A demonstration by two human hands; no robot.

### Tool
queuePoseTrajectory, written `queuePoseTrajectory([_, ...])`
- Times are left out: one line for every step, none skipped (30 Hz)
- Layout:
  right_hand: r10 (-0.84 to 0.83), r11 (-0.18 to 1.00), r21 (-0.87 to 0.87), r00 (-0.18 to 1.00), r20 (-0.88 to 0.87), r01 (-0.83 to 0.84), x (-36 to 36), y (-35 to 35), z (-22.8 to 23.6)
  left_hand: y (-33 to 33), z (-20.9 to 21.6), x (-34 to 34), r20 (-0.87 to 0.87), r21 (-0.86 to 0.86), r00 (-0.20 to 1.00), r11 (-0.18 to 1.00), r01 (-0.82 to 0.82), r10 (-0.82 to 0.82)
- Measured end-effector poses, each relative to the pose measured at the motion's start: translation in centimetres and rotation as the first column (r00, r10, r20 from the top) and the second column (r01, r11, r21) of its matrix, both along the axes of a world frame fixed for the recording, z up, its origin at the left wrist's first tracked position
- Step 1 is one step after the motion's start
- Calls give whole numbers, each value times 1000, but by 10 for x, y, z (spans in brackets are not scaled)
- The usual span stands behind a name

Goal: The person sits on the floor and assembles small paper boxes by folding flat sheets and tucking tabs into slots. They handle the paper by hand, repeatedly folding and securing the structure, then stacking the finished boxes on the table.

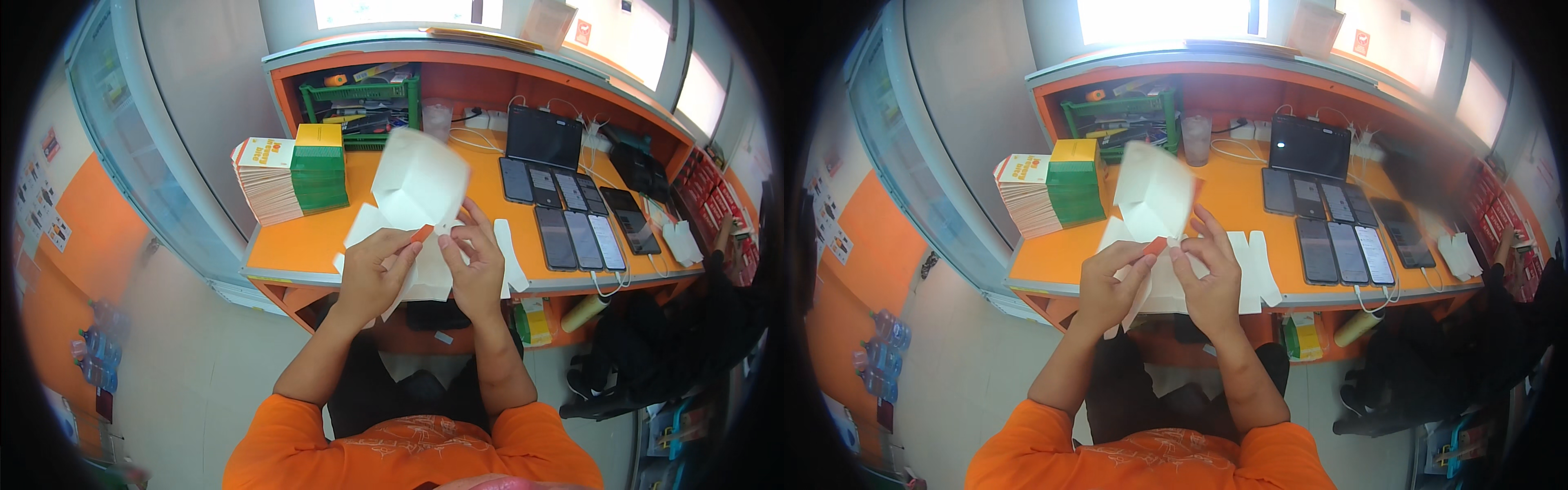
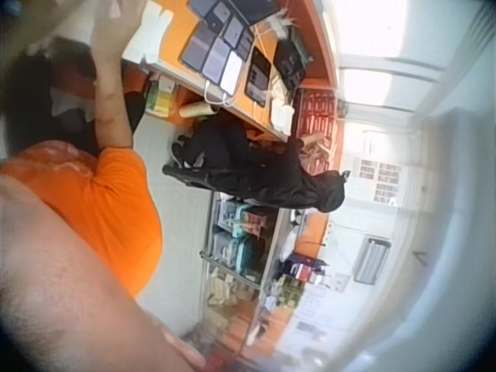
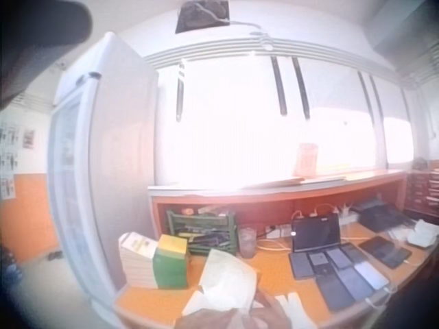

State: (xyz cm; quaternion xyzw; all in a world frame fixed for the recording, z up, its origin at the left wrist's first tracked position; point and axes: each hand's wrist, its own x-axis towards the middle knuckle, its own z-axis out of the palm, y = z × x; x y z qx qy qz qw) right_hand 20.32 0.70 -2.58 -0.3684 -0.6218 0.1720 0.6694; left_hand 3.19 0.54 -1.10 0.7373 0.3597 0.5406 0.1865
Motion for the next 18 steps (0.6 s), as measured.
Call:
queuePoseTrajectory([-160, 979, 156, 964, 214, 128, 1, -3, 6, -1, 0, -1, 17, -62, 999, 997, 37, -36])
queuePoseTrajectory([-82, 993, 96, 969, 233, 61, 2, -8, 13, -2, 1, -3, 37, -120, 997, 990, 76, -72])
queuePoseTrajectory([-23, 996, 91, 965, 263, -1, 3, -8, 13, -3, 0, -4, 59, -178, 993, 977, 114, -105])
queuePoseTrajectory([36, 995, 83, 956, 292, -63, 6, -7, 14, -4, 0, -6, 93, -207, 989, 969, 133, -116])
queuePoseTrajectory([91, 990, 73, 943, 321, -121, 8, -7, 15, -5, -1, -6, 128, -236, 983, 959, 156, -128])
queuePoseTrajectory([92, 989, 76, 939, 331, -123, 9, -7, 18, -5, -1, -7, 164, -263, 977, 948, 180, -139])
queuePoseTrajectory([92, 989, 80, 935, 341, -126, 9, -8, 23, -6, -2, -7, 163, -263, 976, 947, 183, -143])
queuePoseTrajectory([94, 988, 82, 931, 352, -131, 9, -9, 25, -6, -3, -8, 163, -264, 976, 947, 184, -145])
queuePoseTrajectory([105, 989, 67, 937, 333, -135, 8, -8, 26, -6, -4, -8, 163, -264, 976, 946, 186, -146])
queuePoseTrajectory([116, 989, 51, 942, 314, -139, 7, -8, 26, -6, -5, -7, 168, -248, 975, 952, 181, -142])
queuePoseTrajectory([128, 989, 35, 947, 295, -144, 7, -8, 26, -6, -5, -6, 173, -232, 975, 957, 175, -137])
queuePoseTrajectory([125, 990, 34, 951, 282, -140, 6, -8, 26, -6, -6, -5, 179, -217, 975, 961, 169, -131])
queuePoseTrajectory([121, 990, 34, 955, 270, -135, 5, -8, 26, -7, -4, -4, 182, -231, 976, 959, 163, -122])
queuePoseTrajectory([116, 991, 34, 959, 257, -129, 4, -8, 26, -9, -2, -4, 184, -245, 976, 957, 158, -114])
queuePoseTrajectory([116, 992, 26, 962, 245, -126, 4, -8, 25, -10, 1, -4, 186, -259, 977, 954, 154, -107])
queuePoseTrajectory([117, 992, 17, 965, 233, -124, 5, -8, 23, -11, 2, -3, 203, -285, 973, 944, 168, -112])
queuePoseTrajectory([118, 992, 10, 968, 220, -123, 4, -8, 23, -12, 3, -1, 218, -310, 969, 934, 181, -115])
queuePoseTrajectory([109, 993, 20, 969, 222, -116, 4, -8, 23, -12, 3, 0, 233, -334, 965, 922, 194, -118])
